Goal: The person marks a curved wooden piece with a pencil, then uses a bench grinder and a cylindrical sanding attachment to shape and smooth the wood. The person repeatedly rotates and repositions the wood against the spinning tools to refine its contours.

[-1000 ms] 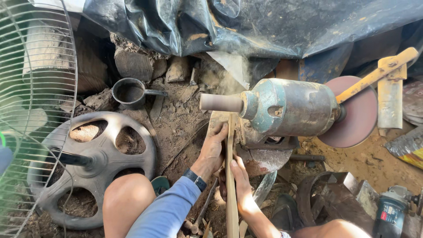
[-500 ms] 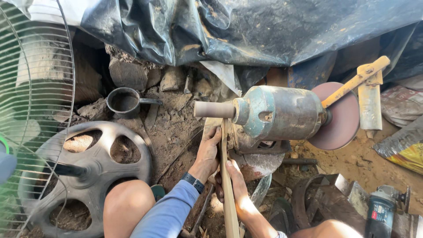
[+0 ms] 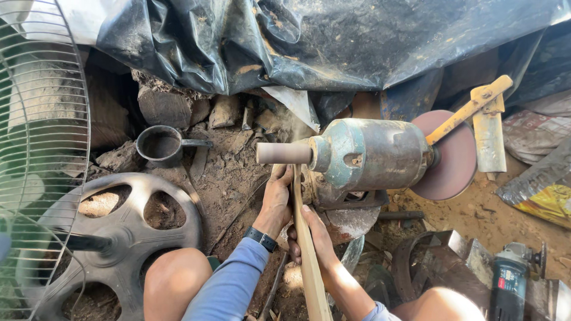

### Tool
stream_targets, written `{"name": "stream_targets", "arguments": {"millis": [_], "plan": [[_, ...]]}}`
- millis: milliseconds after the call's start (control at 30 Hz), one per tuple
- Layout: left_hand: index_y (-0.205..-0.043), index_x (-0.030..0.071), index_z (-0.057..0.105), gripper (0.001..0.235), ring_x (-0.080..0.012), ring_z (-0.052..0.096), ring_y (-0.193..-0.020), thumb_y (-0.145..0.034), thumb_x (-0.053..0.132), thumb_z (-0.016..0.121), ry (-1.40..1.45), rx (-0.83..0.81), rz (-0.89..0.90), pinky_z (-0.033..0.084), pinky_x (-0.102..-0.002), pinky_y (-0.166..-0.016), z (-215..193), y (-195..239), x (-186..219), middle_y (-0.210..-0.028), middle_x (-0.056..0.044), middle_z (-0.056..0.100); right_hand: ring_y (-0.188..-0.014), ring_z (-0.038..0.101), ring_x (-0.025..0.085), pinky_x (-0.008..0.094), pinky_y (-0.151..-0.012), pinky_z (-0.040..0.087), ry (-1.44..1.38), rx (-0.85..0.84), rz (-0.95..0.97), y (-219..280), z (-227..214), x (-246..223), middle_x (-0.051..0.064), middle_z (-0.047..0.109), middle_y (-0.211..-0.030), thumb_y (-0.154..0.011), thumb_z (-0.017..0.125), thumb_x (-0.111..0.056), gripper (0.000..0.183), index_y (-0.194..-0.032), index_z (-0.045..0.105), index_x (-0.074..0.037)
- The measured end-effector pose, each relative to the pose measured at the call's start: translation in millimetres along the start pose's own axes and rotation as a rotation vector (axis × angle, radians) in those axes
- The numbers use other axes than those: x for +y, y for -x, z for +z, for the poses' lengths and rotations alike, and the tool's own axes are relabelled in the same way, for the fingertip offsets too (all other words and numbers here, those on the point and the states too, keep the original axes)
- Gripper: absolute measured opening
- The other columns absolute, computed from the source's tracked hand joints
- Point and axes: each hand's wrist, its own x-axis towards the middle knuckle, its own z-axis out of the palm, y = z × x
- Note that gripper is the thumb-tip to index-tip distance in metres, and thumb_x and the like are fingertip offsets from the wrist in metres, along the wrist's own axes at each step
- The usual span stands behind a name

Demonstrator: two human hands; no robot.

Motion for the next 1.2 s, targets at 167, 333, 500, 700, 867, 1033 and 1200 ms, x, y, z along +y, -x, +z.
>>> {"name": "stream_targets", "arguments": {"millis": [167,333,500,700,867,1033,1200], "plan": [[-0.122,0.008,0.063,0.023,-0.0168,0.058,-0.065,-0.103,0.019,0.057,-0.032,-0.023,0.013,0.050,-0.030,-0.058,-1.2,-7.5,5.3,-0.086,-0.006,0.065,-0.041,0.049,0.014,0.029,-0.035,0.040,0.012,0.019,-0.010,-9.0,3.0,-5.6,0.004,0.051,-0.067,-0.098,0.049,-0.053,0.043,-0.093,0.047,-0.010],[-0.106,-0.001,0.062,0.015,-0.0190,0.059,-0.068,-0.100,0.013,0.060,-0.055,0.042,0.017,0.049,-0.034,-0.060,0.0,-18.4,8.0,-0.089,-0.009,0.067,-0.042,0.050,0.014,0.029,-0.035,0.041,0.035,0.028,-0.007,-19.0,6.0,-13.9,0.005,0.052,-0.067,-0.098,0.049,-0.053,0.045,-0.091,0.051,-0.009],[-0.104,-0.001,0.062,0.015,-0.0203,0.059,-0.068,-0.099,0.010,0.053,0.018,0.052,-0.009,0.050,-0.036,-0.059,10.5,-25.5,10.8,-0.084,-0.010,0.063,-0.042,0.049,0.013,0.029,-0.034,0.040,0.029,0.033,0.043,-23.3,7.8,-23.1,0.004,0.053,-0.067,-0.097,0.047,-0.054,0.044,-0.090,0.050,-0.010],[-0.105,0.003,0.062,0.019,-0.0199,0.056,-0.067,-0.100,0.013,0.046,0.016,0.081,-0.023,0.049,-0.035,-0.059,13.4,-25.0,13.5,-0.086,-0.009,0.062,-0.043,0.049,0.012,0.027,-0.034,0.040,0.080,0.048,0.010,-19.3,13.8,-33.2,0.004,0.053,-0.069,-0.099,0.048,-0.054,0.045,-0.092,0.050,-0.009],[-0.106,-0.002,0.061,0.020,-0.0201,0.057,-0.072,-0.103,0.013,0.047,0.057,0.067,0.000,0.051,-0.036,-0.062,10.3,-28.4,9.0,-0.088,-0.011,0.061,-0.044,0.049,0.012,0.026,-0.035,0.039,0.075,0.054,0.011,-14.7,15.6,-36.0,0.003,0.052,-0.071,-0.099,0.048,-0.054,0.045,-0.094,0.050,-0.010],[-0.107,0.003,0.061,0.017,-0.0202,0.059,-0.074,-0.101,0.011,0.048,0.001,0.116,-0.011,0.052,-0.035,-0.064,8.9,-22.8,9.4,-0.090,-0.009,0.064,-0.044,0.049,0.012,0.026,-0.035,0.039,0.068,0.008,-0.014,-10.5,14.2,-31.2,0.004,0.052,-0.070,-0.099,0.048,-0.054,0.044,-0.095,0.050,-0.010],[-0.115,0.006,0.063,0.016,-0.0176,0.058,-0.069,-0.104,0.015,0.055,-0.031,0.022,0.013,0.050,-0.031,-0.061,7.0,-5.0,10.7,-0.089,-0.007,0.064,-0.043,0.049,0.011,0.027,-0.035,0.040,0.027,-0.018,-0.024,-1.8,11.9,-17.3,0.003,0.051,-0.069,-0.100,0.049,-0.051,0.039,-0.096,0.049,-0.012]]}}
